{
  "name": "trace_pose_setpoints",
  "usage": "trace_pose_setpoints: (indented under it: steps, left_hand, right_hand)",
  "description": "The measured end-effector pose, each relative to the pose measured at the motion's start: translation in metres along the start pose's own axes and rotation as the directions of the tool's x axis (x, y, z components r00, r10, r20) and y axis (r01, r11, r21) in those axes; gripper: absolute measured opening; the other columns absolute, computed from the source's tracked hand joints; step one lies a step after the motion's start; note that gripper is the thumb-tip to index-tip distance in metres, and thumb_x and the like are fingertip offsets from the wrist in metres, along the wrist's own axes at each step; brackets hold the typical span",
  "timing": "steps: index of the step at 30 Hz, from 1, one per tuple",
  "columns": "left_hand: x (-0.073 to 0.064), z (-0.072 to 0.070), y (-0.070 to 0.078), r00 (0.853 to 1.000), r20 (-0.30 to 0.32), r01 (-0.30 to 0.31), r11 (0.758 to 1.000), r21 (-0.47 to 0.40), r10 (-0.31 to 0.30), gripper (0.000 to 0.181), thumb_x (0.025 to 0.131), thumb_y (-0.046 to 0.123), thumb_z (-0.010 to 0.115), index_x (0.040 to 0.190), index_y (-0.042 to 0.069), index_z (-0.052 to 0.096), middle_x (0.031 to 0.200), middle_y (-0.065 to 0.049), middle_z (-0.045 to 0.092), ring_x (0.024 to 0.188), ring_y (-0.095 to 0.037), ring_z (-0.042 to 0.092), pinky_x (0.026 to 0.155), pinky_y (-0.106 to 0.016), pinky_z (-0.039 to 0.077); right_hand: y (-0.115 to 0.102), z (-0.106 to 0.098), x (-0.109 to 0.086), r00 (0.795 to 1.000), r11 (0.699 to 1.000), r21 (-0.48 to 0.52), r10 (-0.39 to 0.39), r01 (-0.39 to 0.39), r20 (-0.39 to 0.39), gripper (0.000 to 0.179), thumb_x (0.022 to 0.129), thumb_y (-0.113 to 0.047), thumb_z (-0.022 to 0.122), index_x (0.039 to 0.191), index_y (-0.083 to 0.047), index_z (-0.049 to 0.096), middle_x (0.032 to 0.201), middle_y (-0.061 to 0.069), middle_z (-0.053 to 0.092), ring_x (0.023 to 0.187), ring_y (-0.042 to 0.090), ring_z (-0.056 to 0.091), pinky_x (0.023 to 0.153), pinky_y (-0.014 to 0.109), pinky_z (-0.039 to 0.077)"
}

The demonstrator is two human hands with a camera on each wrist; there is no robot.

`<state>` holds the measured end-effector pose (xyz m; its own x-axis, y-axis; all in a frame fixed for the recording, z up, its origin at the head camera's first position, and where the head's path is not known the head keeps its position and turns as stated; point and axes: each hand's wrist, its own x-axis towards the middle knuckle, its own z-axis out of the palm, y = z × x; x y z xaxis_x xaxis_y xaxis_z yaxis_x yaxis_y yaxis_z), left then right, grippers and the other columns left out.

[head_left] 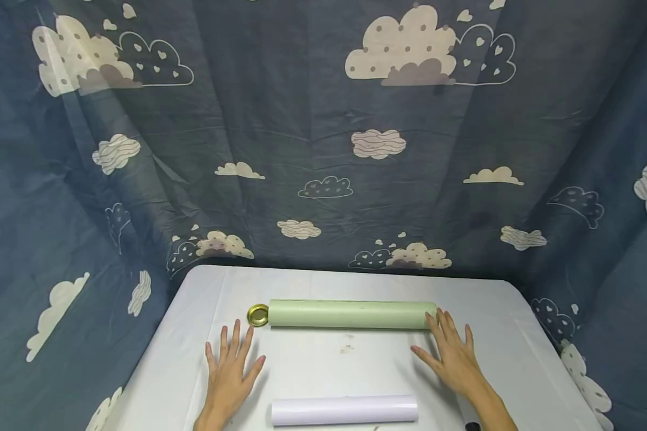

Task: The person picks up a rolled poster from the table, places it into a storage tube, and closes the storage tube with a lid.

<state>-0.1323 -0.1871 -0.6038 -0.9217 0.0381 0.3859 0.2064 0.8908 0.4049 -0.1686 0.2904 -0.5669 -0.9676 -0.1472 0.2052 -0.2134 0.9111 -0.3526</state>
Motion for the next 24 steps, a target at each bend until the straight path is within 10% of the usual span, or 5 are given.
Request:
trace_pose_setpoints:
  steps: [10, 24]
  left_hand:
    - [-0.011, 0.018, 0.041, 0.985, -0.024, -0.168, 0.985, 0.041, 0.169, 0.069, 0.099, 0.044, 0.063, 0.157, 0.013, 0.043, 0.166, -0.022, 0.035, 0.153, -0.05, 0.024, 0.123, -0.054, -0.025]
    - [-0.029, 0.054, 0.09, 0.892, -0.064, -0.416, 0.868, 0.27, 0.447, 0.07, 0.103, 0.066, 0.041, 0.152, 0.018, 0.052, 0.159, -0.013, 0.048, 0.139, -0.042, 0.047, 0.126, -0.055, -0.021]
  right_hand:
    - [-0.004, 0.002, 0.026, 0.999, 0.998, -0.04, -0.042, 0.042, -0.004, 0.091, 0.093, -0.057, 0.068, 0.159, -0.003, 0.035, 0.165, 0.032, 0.026, 0.153, 0.052, 0.023, 0.12, 0.077, 0.004]
    - [-0.009, 0.016, 0.055, 0.997, 0.995, -0.064, -0.071, 0.071, -0.004, 0.092, 0.09, -0.058, 0.071, 0.157, -0.003, 0.039, 0.163, 0.031, 0.032, 0.152, 0.051, 0.028, 0.119, 0.078, 0.008]
